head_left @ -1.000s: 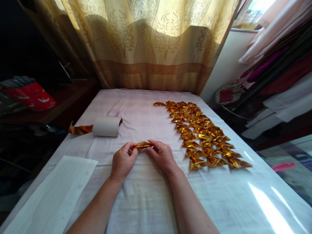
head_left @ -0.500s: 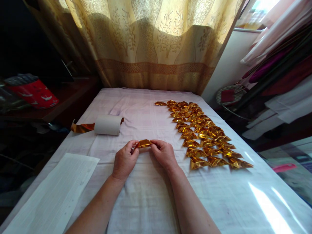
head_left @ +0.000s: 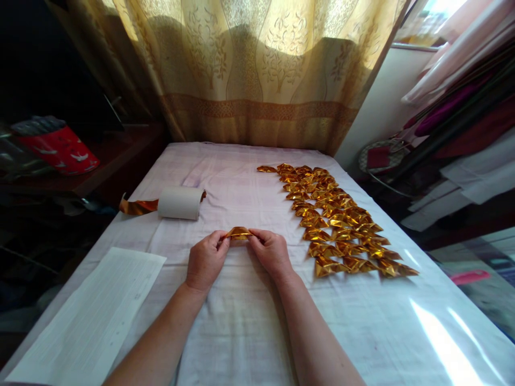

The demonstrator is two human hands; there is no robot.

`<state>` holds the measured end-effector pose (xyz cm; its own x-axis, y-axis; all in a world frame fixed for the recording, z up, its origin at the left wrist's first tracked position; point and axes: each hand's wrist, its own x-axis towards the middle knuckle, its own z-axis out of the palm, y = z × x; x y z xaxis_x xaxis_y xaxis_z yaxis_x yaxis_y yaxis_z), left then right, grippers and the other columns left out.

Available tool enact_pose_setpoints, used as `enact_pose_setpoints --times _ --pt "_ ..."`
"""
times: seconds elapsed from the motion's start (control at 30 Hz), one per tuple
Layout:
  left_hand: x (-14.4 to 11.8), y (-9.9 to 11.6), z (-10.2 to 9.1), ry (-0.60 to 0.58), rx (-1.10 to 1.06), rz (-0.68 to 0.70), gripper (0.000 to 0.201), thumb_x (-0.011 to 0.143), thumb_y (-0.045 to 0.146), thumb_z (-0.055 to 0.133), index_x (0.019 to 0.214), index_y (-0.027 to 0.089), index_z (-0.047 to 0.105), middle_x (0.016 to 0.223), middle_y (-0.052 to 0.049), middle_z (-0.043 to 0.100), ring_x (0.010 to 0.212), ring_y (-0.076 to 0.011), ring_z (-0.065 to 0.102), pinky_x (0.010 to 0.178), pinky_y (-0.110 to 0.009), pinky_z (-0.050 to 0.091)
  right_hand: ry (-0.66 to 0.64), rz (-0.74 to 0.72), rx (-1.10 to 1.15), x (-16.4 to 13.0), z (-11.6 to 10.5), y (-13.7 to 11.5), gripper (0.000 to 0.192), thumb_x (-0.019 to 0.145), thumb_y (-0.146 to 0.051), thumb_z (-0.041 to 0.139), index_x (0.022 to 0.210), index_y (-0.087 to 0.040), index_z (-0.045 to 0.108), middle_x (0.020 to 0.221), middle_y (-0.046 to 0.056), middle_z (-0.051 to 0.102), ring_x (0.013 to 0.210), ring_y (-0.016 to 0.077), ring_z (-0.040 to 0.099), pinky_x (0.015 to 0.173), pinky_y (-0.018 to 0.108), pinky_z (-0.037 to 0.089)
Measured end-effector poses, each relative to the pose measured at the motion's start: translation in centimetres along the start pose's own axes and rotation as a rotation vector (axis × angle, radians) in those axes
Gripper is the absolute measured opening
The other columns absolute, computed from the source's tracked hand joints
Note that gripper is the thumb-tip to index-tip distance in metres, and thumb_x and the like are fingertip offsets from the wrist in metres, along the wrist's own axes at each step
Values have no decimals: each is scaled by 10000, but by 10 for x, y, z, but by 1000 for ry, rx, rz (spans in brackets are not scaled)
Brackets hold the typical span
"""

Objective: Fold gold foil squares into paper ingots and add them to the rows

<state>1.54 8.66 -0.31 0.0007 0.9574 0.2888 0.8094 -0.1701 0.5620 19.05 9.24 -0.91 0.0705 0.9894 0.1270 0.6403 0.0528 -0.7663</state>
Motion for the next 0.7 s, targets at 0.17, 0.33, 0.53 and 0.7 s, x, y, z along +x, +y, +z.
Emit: enact_pose_setpoints --times 0.17,0.33,0.53,0.7 --pt "-1 0 1 -26 67 22 190 896 267 534 962 230 708 874 -18 768 763 -175 705 684 -240 477 -40 -30 -86 0 -2 -2 272 874 -218 592 1073 -284 765 1034 16 770 954 205 734 840 279 545" --pt "-1 2 0 -57 101 49 188 906 249 521 940 220 704 861 -30 756 755 -182 689 688 -251 464 -68 -46 -121 -1 -5 -5 265 887 -226 587 1073 -285 766 1050 12 767 964 198 731 857 260 534" --pt "0 3 -1 -69 122 54 196 913 239 502 925 222 696 845 -37 742 752 -184 674 677 -250 450 -105 -130 -56 -4 -4 -6 238 895 -241 590 1029 -300 776 996 0 780 888 190 737 797 246 530" --pt "-1 3 -1 -75 115 62 189 913 255 507 922 233 694 830 -25 742 749 -176 677 673 -244 444 -61 -95 -75 -3 -4 -4 232 901 -257 579 1017 -308 773 971 -9 782 876 182 724 780 246 523"
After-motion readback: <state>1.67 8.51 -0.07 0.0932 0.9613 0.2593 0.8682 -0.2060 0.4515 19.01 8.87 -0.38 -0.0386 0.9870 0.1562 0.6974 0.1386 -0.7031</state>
